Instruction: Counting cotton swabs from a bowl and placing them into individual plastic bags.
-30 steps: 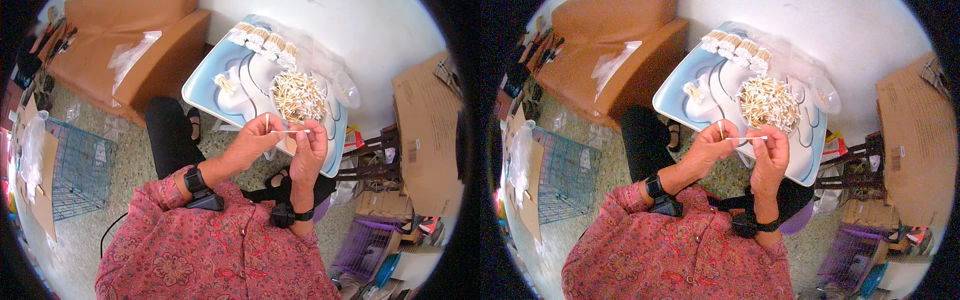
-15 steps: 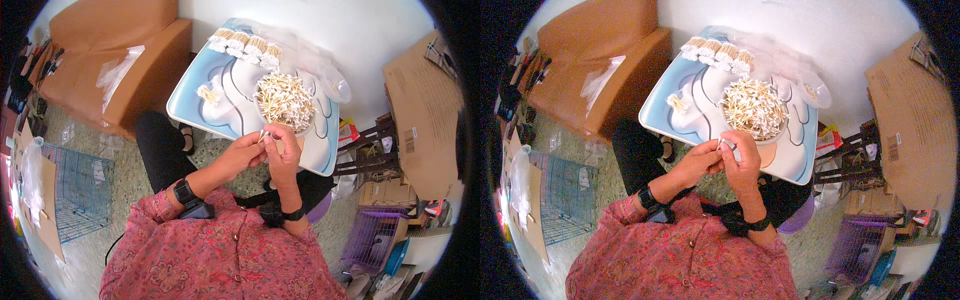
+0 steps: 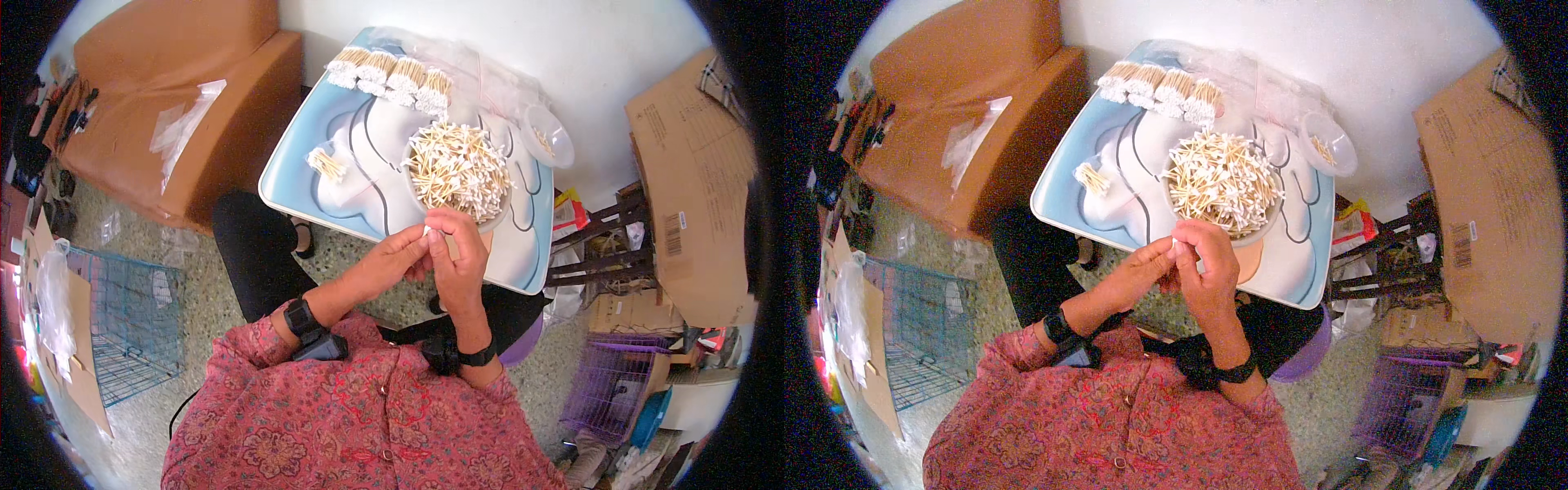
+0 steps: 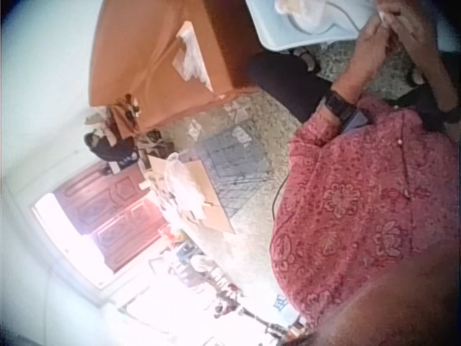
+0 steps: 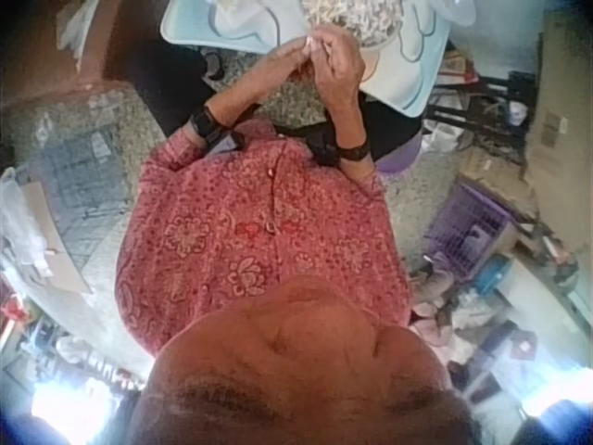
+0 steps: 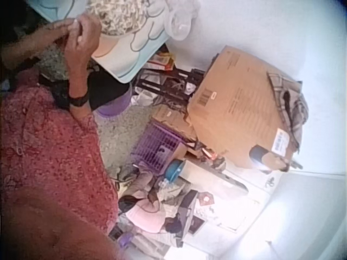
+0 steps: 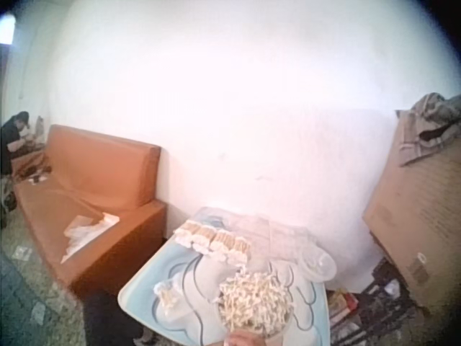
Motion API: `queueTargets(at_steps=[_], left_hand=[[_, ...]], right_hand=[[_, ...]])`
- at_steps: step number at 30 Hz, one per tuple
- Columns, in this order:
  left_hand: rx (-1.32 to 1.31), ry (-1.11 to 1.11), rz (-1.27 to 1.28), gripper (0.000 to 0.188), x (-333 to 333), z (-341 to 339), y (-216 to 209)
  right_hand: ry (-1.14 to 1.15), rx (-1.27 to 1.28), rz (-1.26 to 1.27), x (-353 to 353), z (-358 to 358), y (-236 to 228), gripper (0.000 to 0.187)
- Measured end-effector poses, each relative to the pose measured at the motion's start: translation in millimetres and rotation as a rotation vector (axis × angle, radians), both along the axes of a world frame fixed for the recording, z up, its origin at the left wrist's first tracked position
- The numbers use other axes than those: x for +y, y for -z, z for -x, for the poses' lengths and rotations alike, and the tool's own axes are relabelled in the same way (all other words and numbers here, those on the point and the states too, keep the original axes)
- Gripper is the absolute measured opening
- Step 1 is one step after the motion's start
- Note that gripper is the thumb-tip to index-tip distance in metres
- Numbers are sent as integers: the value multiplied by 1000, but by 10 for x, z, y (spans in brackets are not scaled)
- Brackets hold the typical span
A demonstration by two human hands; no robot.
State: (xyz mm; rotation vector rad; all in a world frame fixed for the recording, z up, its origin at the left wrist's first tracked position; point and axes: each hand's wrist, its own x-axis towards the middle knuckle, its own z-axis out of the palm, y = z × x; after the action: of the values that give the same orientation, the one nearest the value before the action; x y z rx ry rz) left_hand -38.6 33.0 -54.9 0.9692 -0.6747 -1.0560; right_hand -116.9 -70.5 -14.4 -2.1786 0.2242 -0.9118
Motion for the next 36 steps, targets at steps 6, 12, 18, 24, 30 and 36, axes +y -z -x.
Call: queueTargets(at_steps=[6,12,18,24,30,36], left_hand=[[-73,-8,-125,21,-42,-82,124],[-244,-232,-241,16,-17,-222,146],[-591,-454,-232,15,-73,-442,354],[-779,-396,-196,14,-124,-477,445],[-636,-250,-136,16,-67,-556,450],[-640,-260,-162,16,-20,-561,430]], right_hand=[[3,-13,16,-39,-15,81,9],[16,41,57,-121,27,25,9],[156,-32,248,-710,-116,-420,9],[106,217,426,-1395,-648,-536,15],[2,463,399,-1639,-1000,-327,19],[21,569,349,-1473,-1088,-372,18]])
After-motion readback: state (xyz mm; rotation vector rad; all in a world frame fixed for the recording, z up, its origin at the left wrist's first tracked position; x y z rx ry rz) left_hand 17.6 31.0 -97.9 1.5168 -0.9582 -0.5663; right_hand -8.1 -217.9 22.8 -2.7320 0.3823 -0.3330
